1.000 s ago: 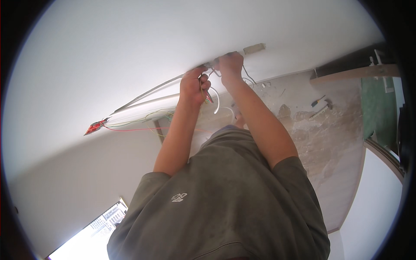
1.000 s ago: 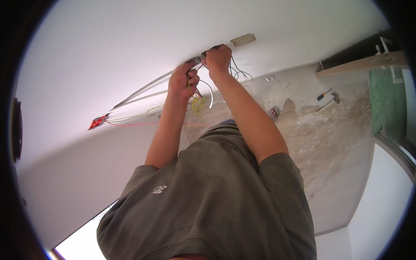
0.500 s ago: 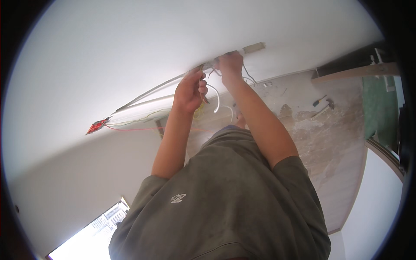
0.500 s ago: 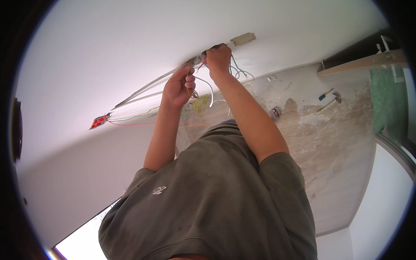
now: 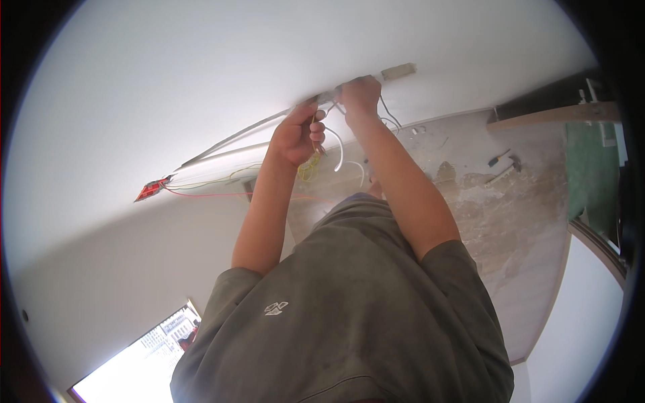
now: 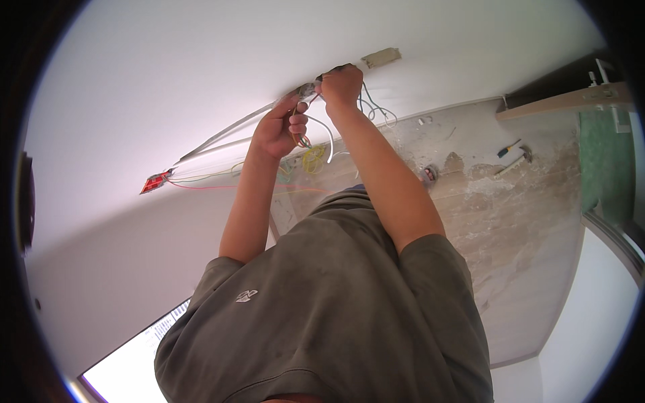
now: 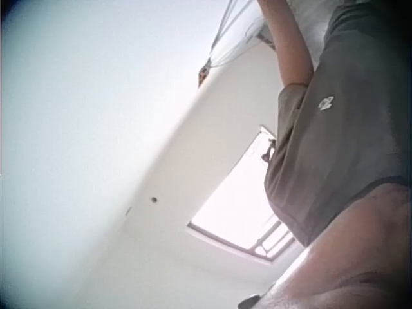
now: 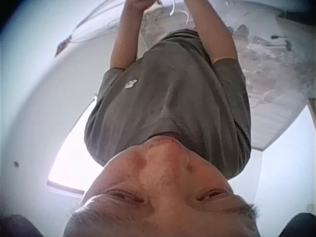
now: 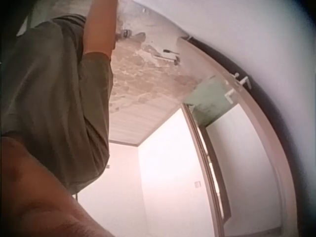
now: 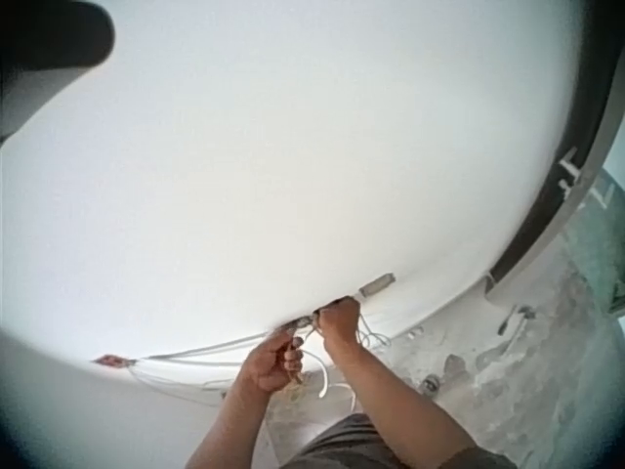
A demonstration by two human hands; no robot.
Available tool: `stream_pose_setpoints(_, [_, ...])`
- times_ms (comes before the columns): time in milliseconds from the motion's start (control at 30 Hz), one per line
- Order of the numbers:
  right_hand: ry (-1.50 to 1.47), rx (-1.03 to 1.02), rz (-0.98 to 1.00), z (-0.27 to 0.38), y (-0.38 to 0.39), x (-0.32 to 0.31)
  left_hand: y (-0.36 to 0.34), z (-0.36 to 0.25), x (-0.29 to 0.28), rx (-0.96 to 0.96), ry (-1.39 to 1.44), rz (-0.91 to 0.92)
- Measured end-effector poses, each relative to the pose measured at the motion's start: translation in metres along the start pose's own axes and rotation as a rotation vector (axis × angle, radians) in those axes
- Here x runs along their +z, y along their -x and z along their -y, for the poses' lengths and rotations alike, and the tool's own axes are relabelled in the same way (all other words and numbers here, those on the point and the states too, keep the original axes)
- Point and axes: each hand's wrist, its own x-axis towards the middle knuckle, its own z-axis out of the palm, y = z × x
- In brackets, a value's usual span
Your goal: Organizing and installing electrical wires into wall-mounted junction boxes using a hammer and pliers.
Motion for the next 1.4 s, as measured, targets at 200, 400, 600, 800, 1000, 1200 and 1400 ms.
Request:
stream_pose_setpoints(200, [0.0,-0.048,0.03,-0.014,-0.006,-0.004,0.014,0.01,0.001,0.076,-0.115,-0.058])
stream_pose_setpoints(400, [0.143,-0.107,0.029,-0.012,-0.001,-0.003,-0.001,0.006,-0.005,0.212,-0.1,-0.16])
stream_pose_setpoints(600, [0.137,-0.121,0.0,-0.007,0.002,0.0,-0.001,0.009,-0.007,0.232,-0.204,-0.176])
stream_pose_setpoints(800, [0.224,-0.093,0.003,-0.013,-0.006,-0.002,0.0,0.002,-0.005,0.124,-0.307,-0.175])
stream_pose_setpoints(1000, [0.047,-0.029,0.019,-0.002,-0.001,-0.004,0.002,0.004,0.003,0.167,-0.186,-0.137])
stream_pose_setpoints(1200, [0.136,-0.006,0.047,0.01,0.008,-0.002,0.007,0.009,0.002,0.143,-0.138,-0.101])
stream_pose_setpoints(1400, [-0.024,-0.023,-0.068,0.01,0.016,0.004,0.004,0.007,-0.001,0.123,-0.128,-0.077])
